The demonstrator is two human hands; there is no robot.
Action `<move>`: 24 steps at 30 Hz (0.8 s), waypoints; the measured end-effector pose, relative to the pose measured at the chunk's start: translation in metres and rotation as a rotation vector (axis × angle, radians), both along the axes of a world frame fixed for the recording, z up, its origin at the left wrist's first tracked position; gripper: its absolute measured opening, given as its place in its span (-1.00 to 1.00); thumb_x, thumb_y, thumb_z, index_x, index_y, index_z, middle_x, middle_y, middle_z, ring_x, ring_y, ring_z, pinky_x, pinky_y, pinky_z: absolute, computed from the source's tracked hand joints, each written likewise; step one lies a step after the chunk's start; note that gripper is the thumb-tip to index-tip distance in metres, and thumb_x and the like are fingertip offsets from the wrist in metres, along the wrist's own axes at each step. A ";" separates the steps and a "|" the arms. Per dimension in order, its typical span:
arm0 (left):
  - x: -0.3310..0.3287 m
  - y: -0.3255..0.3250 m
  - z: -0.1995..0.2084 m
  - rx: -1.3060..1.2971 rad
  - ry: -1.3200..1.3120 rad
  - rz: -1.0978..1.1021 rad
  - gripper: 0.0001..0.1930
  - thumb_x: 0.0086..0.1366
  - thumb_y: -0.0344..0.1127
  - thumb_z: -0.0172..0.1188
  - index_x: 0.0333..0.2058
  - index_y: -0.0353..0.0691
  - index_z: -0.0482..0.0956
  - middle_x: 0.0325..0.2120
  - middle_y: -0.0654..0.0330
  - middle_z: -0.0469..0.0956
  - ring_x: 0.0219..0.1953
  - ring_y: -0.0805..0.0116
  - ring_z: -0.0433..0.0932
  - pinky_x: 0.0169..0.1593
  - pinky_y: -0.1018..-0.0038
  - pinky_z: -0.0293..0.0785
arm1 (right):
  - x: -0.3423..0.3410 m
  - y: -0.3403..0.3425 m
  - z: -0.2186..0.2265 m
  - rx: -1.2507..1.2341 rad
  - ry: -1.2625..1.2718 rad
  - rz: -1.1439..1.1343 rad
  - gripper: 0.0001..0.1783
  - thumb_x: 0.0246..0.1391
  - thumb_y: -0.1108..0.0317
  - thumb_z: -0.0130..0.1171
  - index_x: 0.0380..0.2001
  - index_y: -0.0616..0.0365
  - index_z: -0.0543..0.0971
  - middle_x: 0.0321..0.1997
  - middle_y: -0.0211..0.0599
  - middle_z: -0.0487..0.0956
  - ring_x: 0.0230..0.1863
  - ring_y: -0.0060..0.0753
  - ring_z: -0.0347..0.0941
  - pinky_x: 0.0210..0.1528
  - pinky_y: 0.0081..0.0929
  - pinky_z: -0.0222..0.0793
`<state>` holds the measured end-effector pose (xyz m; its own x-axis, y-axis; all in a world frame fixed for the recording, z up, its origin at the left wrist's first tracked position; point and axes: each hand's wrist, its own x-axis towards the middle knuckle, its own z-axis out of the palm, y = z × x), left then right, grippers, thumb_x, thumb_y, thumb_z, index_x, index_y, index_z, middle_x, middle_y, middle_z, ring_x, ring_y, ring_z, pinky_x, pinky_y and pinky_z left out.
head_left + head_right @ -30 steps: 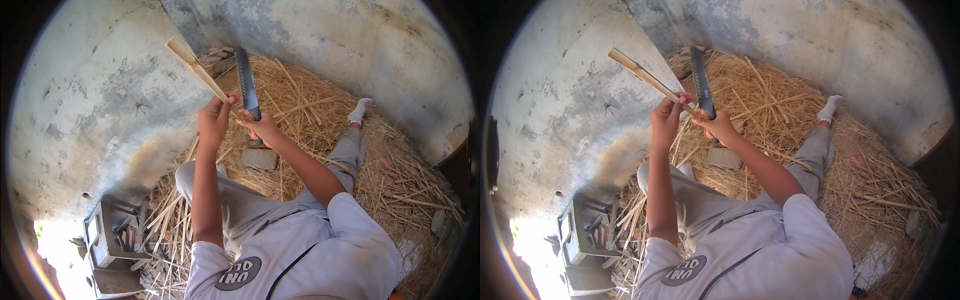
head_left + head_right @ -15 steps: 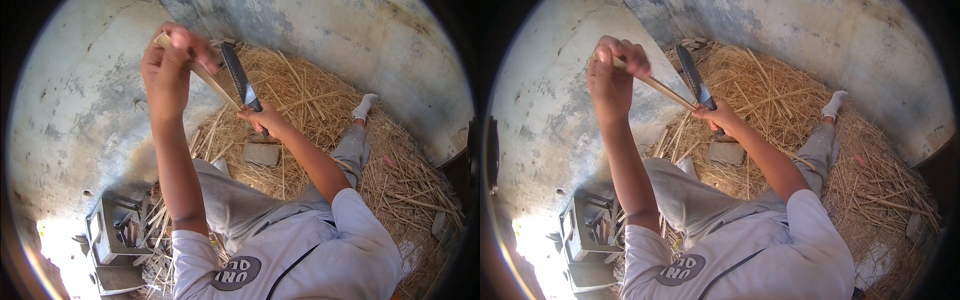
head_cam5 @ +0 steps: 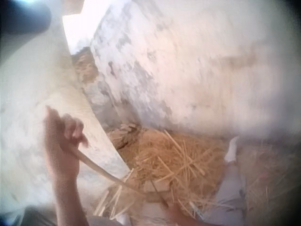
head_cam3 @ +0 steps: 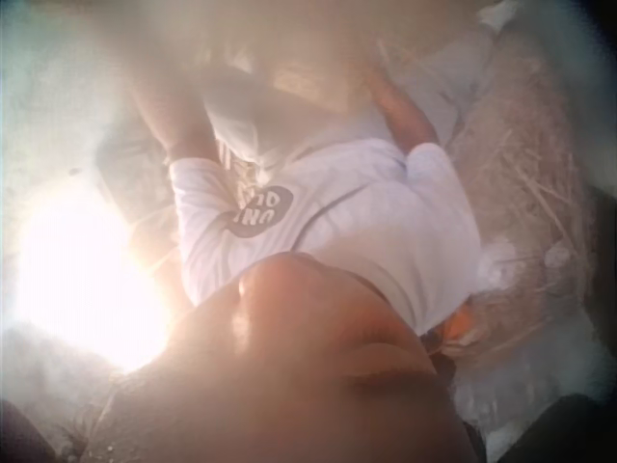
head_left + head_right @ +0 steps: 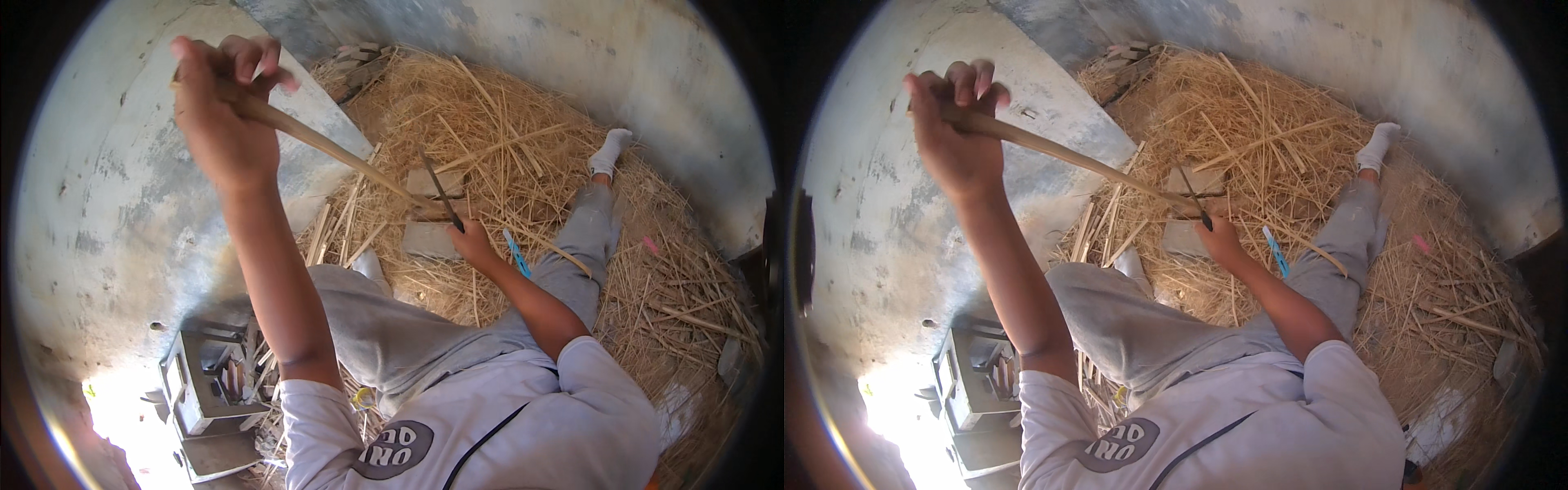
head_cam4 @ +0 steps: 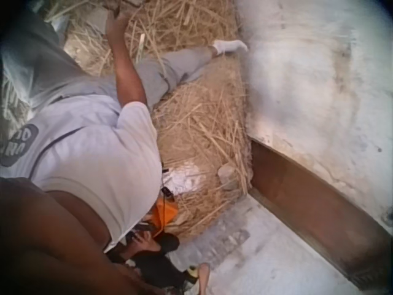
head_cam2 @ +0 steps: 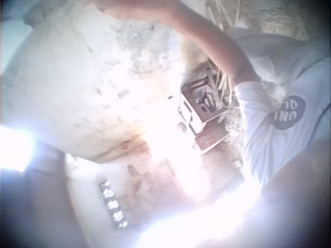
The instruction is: The person sits on a bed of straw and uses a knife to sharpen a long, thin stick. They hold the stick with one hand and scrape the blade along its length to create a point, occasionally rotating the stick to work on different sides.
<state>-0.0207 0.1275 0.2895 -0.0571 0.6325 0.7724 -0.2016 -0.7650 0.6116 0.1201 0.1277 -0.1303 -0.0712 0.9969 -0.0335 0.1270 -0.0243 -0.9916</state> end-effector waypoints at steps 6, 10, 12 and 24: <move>-0.008 -0.007 -0.005 -0.134 0.133 -0.202 -0.51 0.43 0.19 -0.08 -0.54 -0.05 0.22 -0.67 0.36 0.06 -0.63 0.56 -0.07 -0.56 0.58 -0.15 | -0.010 -0.020 -0.002 -0.110 0.211 0.080 -0.66 0.27 0.13 0.10 -0.44 0.17 0.41 -0.66 -0.47 0.32 -0.63 -0.58 0.26 -0.55 -0.44 0.19; -0.008 0.000 -0.004 -0.132 0.290 -0.271 -0.45 0.41 0.26 -0.12 -0.55 -0.05 0.12 -0.68 0.37 0.04 -0.64 0.56 -0.08 -0.57 0.57 -0.16 | -0.010 -0.018 0.001 -0.001 -0.008 0.100 -0.69 0.29 0.14 0.09 -0.39 0.16 0.40 -0.66 -0.49 0.32 -0.63 -0.66 0.22 -0.56 -0.52 0.16; -0.002 0.003 -0.003 -0.138 0.298 -0.206 -0.43 0.40 0.30 -0.12 -0.57 -0.04 0.11 -0.69 0.38 0.01 -0.64 0.55 -0.09 -0.59 0.55 -0.18 | -0.006 -0.020 0.027 0.021 0.052 0.003 -0.65 0.29 0.11 0.08 -0.40 0.19 0.41 -0.67 -0.42 0.31 -0.63 -0.57 0.21 -0.54 -0.41 0.17; 0.012 0.004 -0.014 -0.071 0.171 -0.106 -0.56 0.42 0.03 0.05 -0.58 -0.04 0.21 -0.74 0.42 -0.06 -0.69 0.58 -0.17 -0.62 0.54 -0.25 | -0.010 -0.007 0.013 0.013 -0.019 0.099 -0.61 0.29 0.05 0.05 -0.43 0.17 0.40 -0.70 -0.43 0.30 -0.66 -0.55 0.20 -0.58 -0.40 0.13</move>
